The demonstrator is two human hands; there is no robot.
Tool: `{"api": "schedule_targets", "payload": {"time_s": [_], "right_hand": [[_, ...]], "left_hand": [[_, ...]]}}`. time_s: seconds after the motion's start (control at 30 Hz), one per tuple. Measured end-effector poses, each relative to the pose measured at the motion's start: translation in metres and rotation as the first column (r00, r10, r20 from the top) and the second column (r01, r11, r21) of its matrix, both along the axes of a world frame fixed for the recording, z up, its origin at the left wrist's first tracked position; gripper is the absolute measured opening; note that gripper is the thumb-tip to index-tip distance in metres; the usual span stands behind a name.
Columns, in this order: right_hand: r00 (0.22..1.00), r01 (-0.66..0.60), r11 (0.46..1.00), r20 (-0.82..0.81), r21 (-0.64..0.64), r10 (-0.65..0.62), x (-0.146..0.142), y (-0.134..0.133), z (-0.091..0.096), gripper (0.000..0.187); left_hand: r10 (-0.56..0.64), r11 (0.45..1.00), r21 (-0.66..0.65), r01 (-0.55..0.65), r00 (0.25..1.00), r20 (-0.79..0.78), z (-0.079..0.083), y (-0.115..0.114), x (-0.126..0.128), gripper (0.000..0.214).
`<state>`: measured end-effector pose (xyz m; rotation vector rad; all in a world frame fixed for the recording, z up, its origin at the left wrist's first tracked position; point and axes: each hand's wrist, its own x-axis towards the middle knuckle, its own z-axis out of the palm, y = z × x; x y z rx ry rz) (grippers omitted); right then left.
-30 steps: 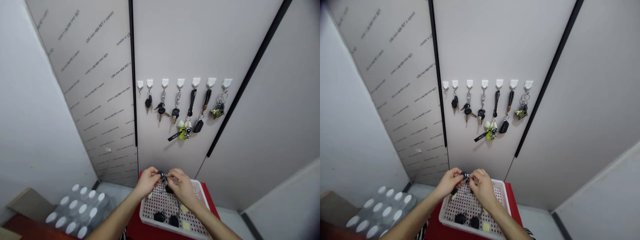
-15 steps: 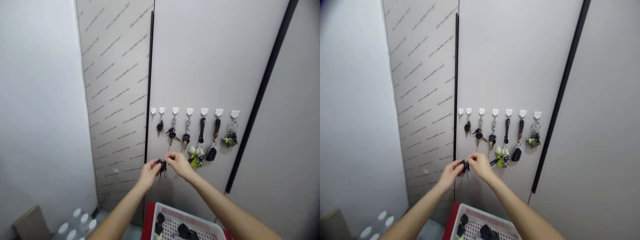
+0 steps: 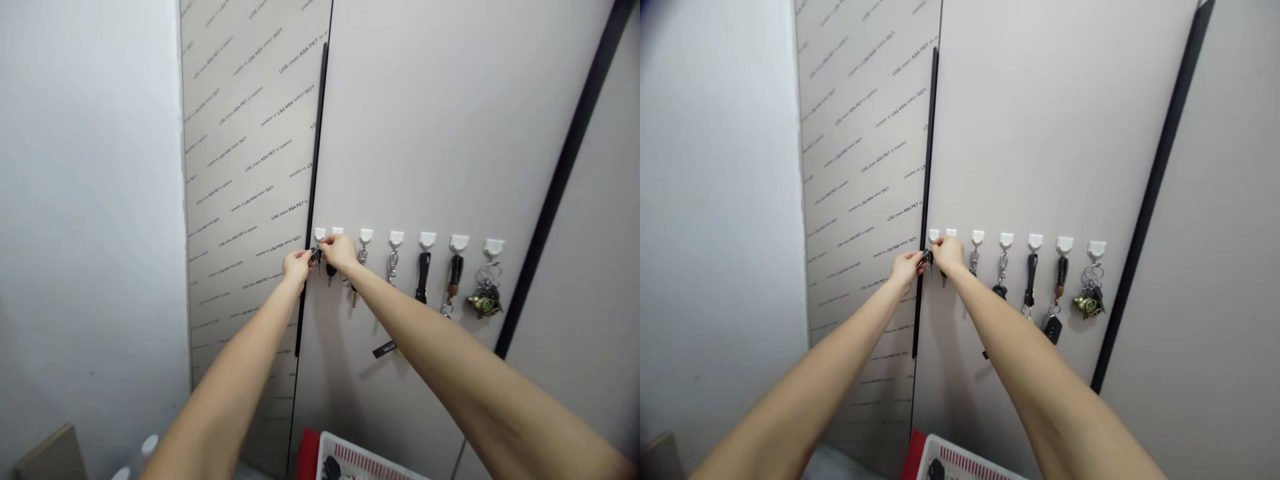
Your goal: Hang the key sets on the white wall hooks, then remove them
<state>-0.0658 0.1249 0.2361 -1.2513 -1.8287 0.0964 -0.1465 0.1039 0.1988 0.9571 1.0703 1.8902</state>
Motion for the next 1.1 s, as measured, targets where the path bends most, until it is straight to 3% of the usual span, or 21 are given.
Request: {"api": "schedule_targets", "payload": {"time_s": [0.3, 0.5, 0.6, 0.7, 0.77, 0.83, 0.97, 1.03, 1.1], "right_hand": [[0.974, 0.114, 0.992, 0.193, 0.047, -0.121, -0.012, 0.007, 0.005, 0.02], [0.965, 0.067, 0.992, 0.248, 0.102, -0.091, -0.005, -0.009, -0.007, 0.026], [0.965, 0.025, 0.99, 0.257, 0.136, -0.059, 0.008, -0.029, -0.023, 0.026], [0.967, -0.123, 0.985, 0.237, 0.121, 0.092, 0.029, -0.053, -0.058, 0.026], [0.952, -0.212, 0.977, 0.232, 0.025, 0.201, 0.048, -0.07, -0.093, 0.026], [0.944, -0.208, 0.973, 0.242, -0.098, 0.226, 0.07, -0.086, -0.134, 0.026], [0.951, -0.104, 0.954, 0.251, -0.281, 0.178, 0.112, -0.113, -0.218, 0.026], [0.957, -0.024, 0.927, 0.259, -0.375, 0.129, 0.129, -0.123, -0.251, 0.025], [0.957, 0.045, 0.88, 0.274, -0.474, 0.098, 0.142, -0.13, -0.276, 0.024]], "left_hand": [[0.067, 0.995, -0.079, -0.068, 0.998, -0.017, 0.002, 0.015, -0.001, 0.009], [0.043, 0.99, -0.132, -0.051, 0.997, -0.058, -0.013, 0.011, -0.006, 0.011], [0.01, 0.989, -0.145, -0.021, 0.997, -0.079, -0.027, 0.0, -0.006, 0.009], [-0.048, 0.987, -0.155, 0.032, 0.994, -0.1, -0.053, -0.019, -0.001, 0.006], [-0.111, 0.981, -0.17, 0.089, 0.986, -0.124, -0.082, -0.036, 0.008, 0.007], [-0.219, 0.963, -0.201, 0.18, 0.956, -0.194, -0.12, -0.053, 0.022, 0.01], [-0.446, 0.889, -0.299, 0.347, 0.805, -0.391, -0.196, -0.085, 0.059, 0.011], [-0.533, 0.842, -0.385, 0.377, 0.693, -0.486, -0.221, -0.098, 0.076, 0.011], [-0.617, 0.784, -0.49, 0.381, 0.566, -0.547, -0.234, -0.109, 0.088, 0.009]]}}
